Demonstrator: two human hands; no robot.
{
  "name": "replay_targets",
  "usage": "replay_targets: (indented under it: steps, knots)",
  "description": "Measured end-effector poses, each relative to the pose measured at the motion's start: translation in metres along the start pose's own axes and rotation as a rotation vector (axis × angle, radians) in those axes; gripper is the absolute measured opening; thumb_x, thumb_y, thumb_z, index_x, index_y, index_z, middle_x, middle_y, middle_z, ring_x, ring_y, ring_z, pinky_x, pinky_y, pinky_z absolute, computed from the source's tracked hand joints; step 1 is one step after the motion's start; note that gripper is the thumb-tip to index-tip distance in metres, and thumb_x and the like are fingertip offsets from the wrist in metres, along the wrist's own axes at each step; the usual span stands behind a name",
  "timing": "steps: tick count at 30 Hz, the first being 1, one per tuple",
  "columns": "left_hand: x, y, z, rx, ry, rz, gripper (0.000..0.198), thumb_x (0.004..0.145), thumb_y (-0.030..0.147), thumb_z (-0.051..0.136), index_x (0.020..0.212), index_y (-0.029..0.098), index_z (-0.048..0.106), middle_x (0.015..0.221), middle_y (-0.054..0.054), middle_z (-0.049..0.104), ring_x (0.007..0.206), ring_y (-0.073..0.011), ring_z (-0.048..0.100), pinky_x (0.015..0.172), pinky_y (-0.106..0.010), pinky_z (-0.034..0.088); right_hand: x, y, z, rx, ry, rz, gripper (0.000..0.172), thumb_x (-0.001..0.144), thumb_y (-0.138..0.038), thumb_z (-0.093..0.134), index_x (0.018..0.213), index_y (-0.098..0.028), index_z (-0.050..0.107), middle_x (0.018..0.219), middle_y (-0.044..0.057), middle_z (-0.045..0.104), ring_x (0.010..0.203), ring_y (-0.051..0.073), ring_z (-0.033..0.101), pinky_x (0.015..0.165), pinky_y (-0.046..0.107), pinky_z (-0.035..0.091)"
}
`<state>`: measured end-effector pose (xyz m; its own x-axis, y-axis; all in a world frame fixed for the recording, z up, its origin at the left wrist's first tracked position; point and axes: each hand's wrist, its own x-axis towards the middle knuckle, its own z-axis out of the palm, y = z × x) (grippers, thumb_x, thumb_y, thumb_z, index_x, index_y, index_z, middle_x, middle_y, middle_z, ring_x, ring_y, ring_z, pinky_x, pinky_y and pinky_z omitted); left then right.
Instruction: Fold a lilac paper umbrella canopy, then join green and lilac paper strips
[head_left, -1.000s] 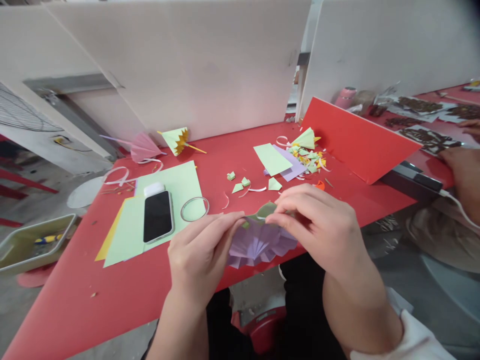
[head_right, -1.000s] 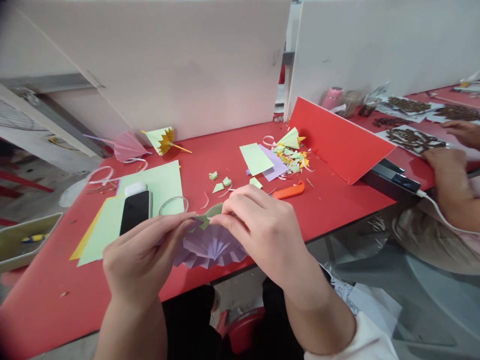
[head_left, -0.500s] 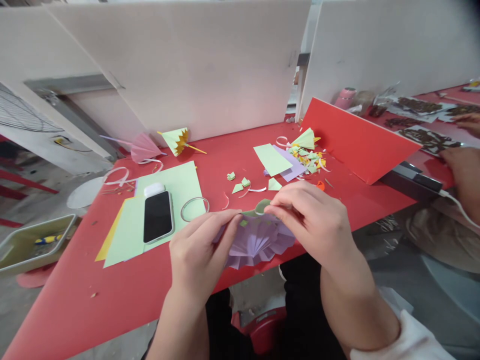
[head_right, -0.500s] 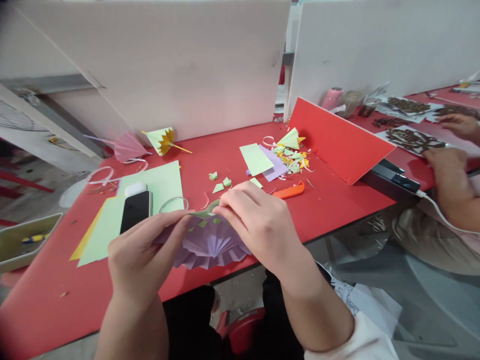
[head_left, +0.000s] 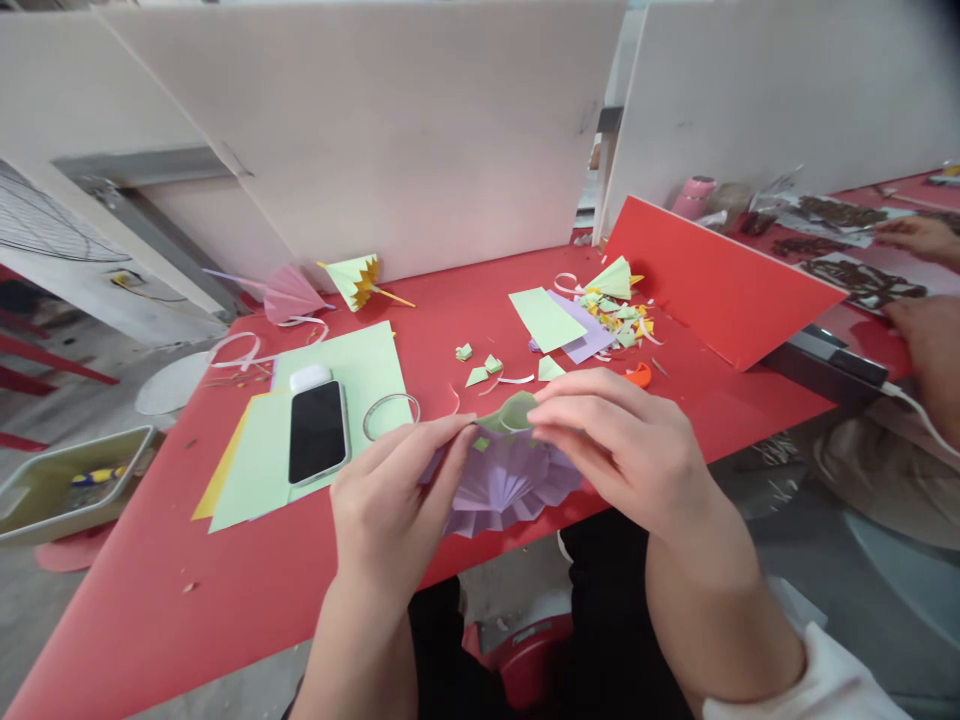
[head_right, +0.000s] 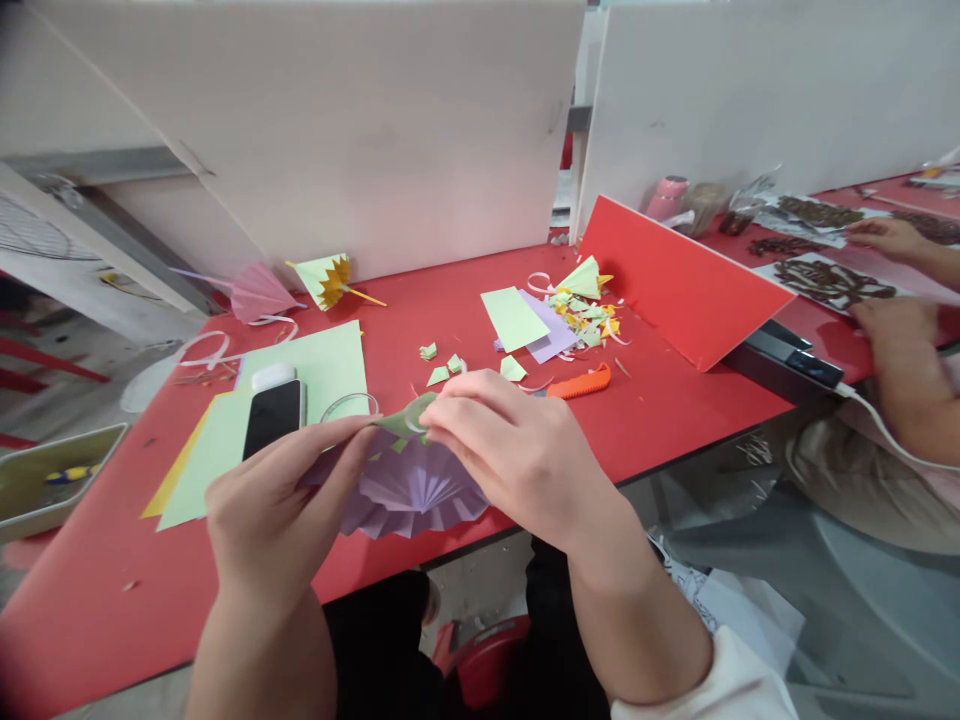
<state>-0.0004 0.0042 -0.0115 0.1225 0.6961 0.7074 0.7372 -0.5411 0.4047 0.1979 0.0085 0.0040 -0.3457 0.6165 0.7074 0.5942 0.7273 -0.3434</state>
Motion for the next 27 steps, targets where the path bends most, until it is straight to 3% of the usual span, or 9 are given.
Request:
replay_targets:
  steps: [5, 13, 20, 27]
  knots:
    - [0.0004, -0.0004, -0.0005, 0.001, -0.011, 0.013, 0.01, 0.08, 0.016, 0.062, 0.087, 0.022, 0.066, 0.074, 0.002, 0.069, 0.063, -0.0101, 0.062, 0.061, -0.02, 0.05, -0.0021, -0.0006, -0.0002, 0.141, -0.08, 0.018, 0.035, 0.081, 0.002, 0.041, 0.102, -0.022, 0.054, 0.101, 0.002, 0.064, 0.096, 0.011, 0.06, 0.071, 0.021, 0.048]
    - [0.0, -0.0001, -0.0025, -0.015, -0.023, 0.025, 0.012, 0.079, 0.014, 0.062, 0.088, 0.021, 0.066, 0.076, 0.003, 0.069, 0.066, -0.0098, 0.063, 0.064, -0.019, 0.049, -0.0006, 0.0005, -0.0034, 0.088, -0.173, 0.107, 0.021, 0.085, -0.004, 0.04, 0.086, -0.02, 0.052, 0.09, 0.002, 0.061, 0.081, 0.01, 0.058, 0.065, 0.021, 0.044]
    - [0.0003, 0.0003, -0.003, 0.01, -0.002, 0.025, 0.011, 0.079, 0.015, 0.062, 0.087, 0.021, 0.066, 0.075, 0.003, 0.07, 0.065, -0.0093, 0.063, 0.062, -0.019, 0.049, -0.0014, -0.0004, -0.002, 0.046, -0.046, 0.077, 0.022, 0.08, -0.003, 0.047, 0.091, -0.018, 0.06, 0.086, 0.002, 0.061, 0.075, 0.01, 0.057, 0.063, 0.021, 0.045]
    - [0.0008, 0.0, -0.0027, 0.013, -0.014, 0.034, 0.014, 0.08, 0.015, 0.061, 0.092, 0.022, 0.066, 0.077, 0.003, 0.07, 0.064, -0.009, 0.063, 0.061, -0.018, 0.048, -0.0018, 0.001, 0.0008, 0.063, 0.006, 0.032, 0.021, 0.08, -0.003, 0.053, 0.093, -0.016, 0.061, 0.087, 0.001, 0.065, 0.081, 0.009, 0.06, 0.071, 0.02, 0.048]
